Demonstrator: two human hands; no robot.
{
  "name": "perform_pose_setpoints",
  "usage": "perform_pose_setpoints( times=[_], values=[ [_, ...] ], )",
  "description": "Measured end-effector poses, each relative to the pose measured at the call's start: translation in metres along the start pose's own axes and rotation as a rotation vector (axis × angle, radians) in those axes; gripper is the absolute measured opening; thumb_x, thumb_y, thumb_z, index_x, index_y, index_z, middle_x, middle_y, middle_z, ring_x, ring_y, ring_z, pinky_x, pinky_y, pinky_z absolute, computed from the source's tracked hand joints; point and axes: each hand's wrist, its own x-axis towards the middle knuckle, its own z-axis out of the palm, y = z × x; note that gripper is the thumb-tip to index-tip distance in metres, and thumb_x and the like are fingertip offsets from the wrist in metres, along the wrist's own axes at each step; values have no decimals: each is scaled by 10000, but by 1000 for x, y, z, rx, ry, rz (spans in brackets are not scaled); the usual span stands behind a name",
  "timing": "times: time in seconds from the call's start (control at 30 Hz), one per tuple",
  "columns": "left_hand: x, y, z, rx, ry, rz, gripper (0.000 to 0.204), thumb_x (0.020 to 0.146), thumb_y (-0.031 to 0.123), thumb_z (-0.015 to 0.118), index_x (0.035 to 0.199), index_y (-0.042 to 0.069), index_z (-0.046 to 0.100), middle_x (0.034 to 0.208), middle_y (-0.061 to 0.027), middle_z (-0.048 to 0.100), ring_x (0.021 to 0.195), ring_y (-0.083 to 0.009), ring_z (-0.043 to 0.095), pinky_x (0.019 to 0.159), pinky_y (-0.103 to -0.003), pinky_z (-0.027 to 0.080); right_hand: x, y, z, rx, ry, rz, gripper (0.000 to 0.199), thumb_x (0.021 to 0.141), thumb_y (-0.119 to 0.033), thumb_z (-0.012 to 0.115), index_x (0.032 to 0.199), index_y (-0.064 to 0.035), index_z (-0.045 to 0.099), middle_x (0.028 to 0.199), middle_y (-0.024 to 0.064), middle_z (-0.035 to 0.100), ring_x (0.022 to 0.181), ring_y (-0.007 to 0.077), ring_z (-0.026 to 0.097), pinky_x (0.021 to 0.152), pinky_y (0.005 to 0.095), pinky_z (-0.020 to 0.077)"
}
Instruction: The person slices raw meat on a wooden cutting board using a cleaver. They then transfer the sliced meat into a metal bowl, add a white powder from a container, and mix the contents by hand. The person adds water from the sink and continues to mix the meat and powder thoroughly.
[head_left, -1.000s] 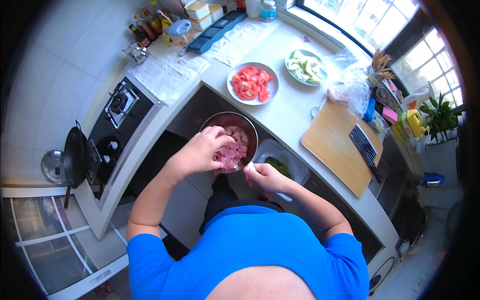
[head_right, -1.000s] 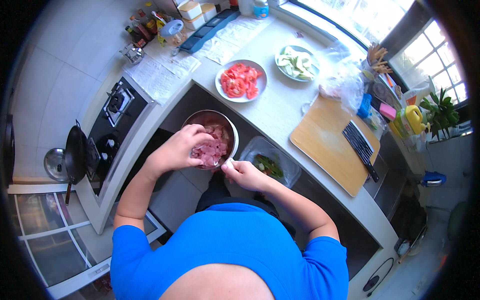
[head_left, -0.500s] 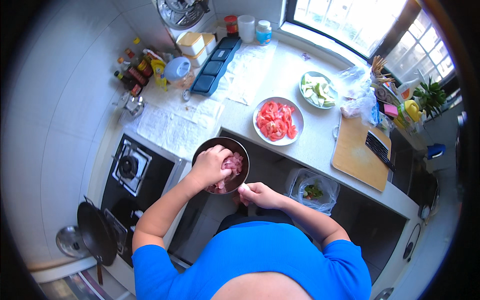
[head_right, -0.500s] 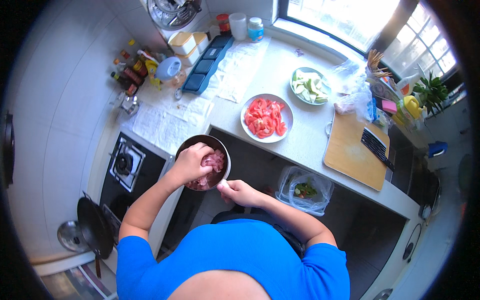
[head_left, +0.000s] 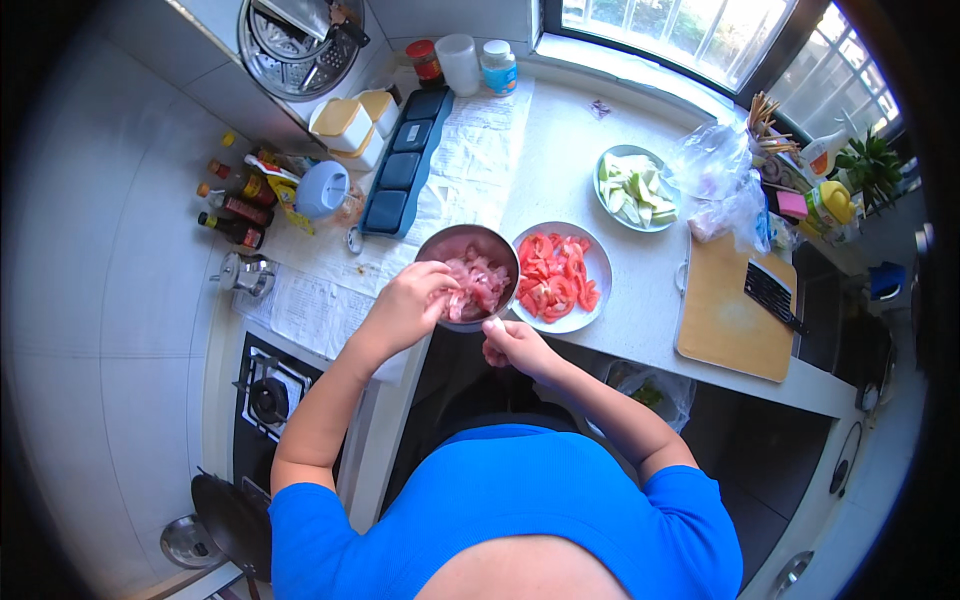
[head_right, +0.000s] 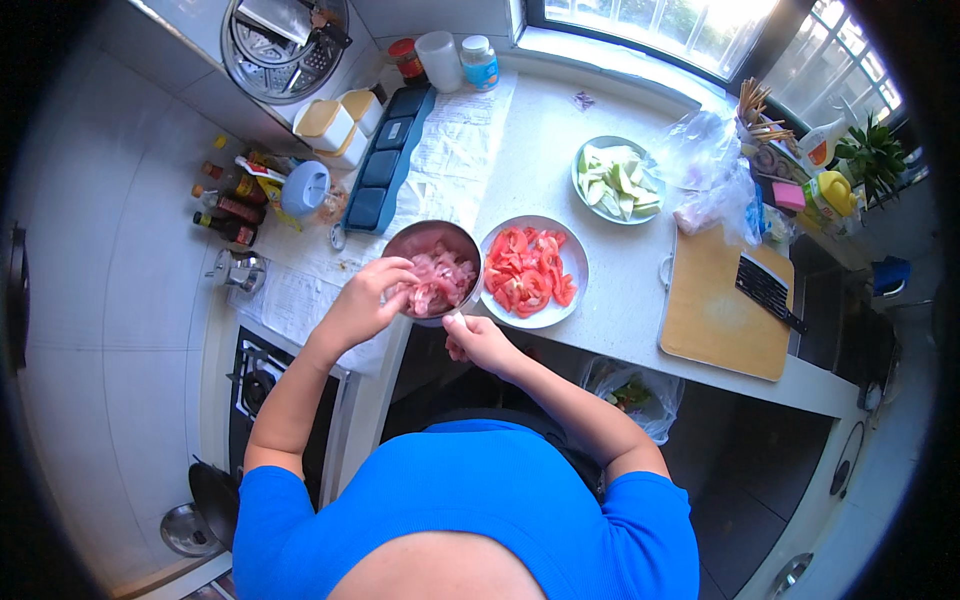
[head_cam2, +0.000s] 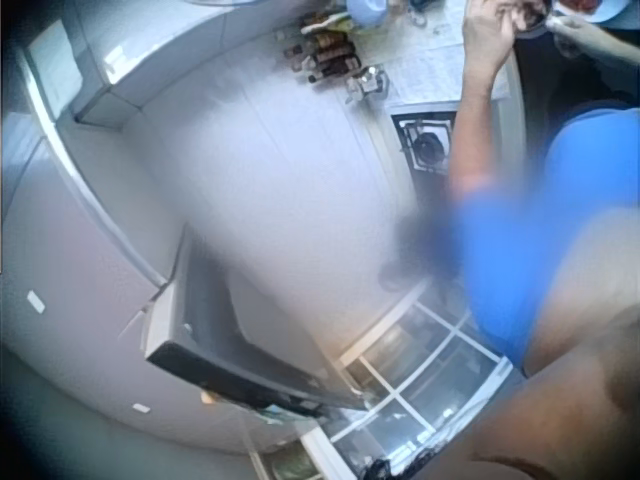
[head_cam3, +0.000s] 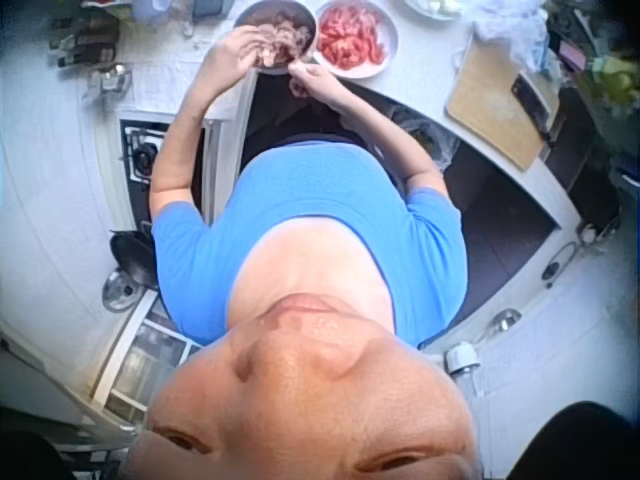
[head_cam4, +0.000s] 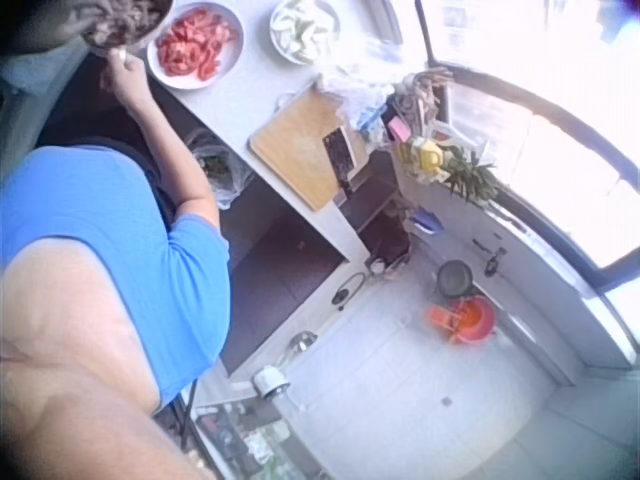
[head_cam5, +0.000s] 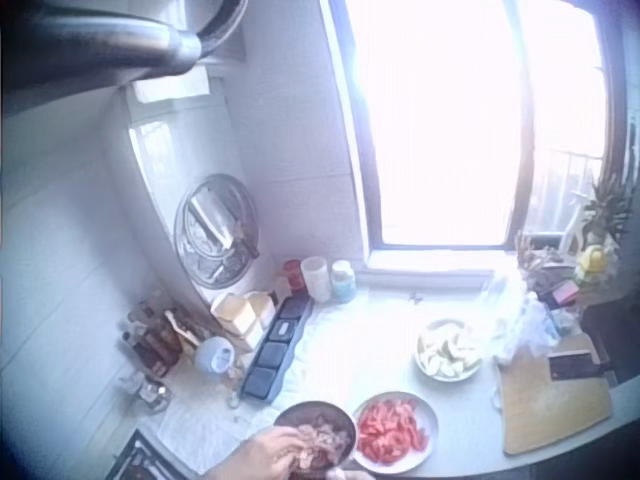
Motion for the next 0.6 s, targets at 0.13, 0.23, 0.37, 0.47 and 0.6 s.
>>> perform_pose_setpoints(
  times=[0.13,0.23,0.37,0.47,0.6],
  values=[
    [33,-26,-15,-15,87,10,154,795,29,628,945,20,663,1077,-148,636,1028,-310,603,907,-372,468,41,-19,-31,3,99,-33,452,963,-436,485,761,-42,576,686,24,577,597,104,542,589,247,447],
    [54,-49,-22,-43,85,18,138,794,19,623,927,10,659,1044,-151,646,1008,-306,615,890,-362,478,70,-41,-49,-60,148,36,436,968,-422,477,762,-45,553,695,26,575,608,105,559,575,246,459],
    [86,-79,-29,-69,80,34,128,792,15,621,914,7,659,995,-147,658,969,-296,630,869,-354,488,105,-74,-69,-163,142,117,426,978,-417,458,827,-34,565,766,50,581,675,122,577,612,250,472],
    [108,-94,-30,-96,84,40,128,789,8,612,909,10,655,972,-146,657,937,-303,630,845,-365,493,131,-84,-99,-83,53,193,408,976,-419,475,904,-28,565,818,59,588,718,133,588,648,263,487],
    [131,-119,-27,-141,59,28,138,788,-1,588,906,16,656,956,-154,650,912,-327,617,824,-382,492,154,-107,-130,-212,-32,259,394,978,-408,476,936,-29,575,850,73,617,704,132,598,643,264,505]
  ],
)
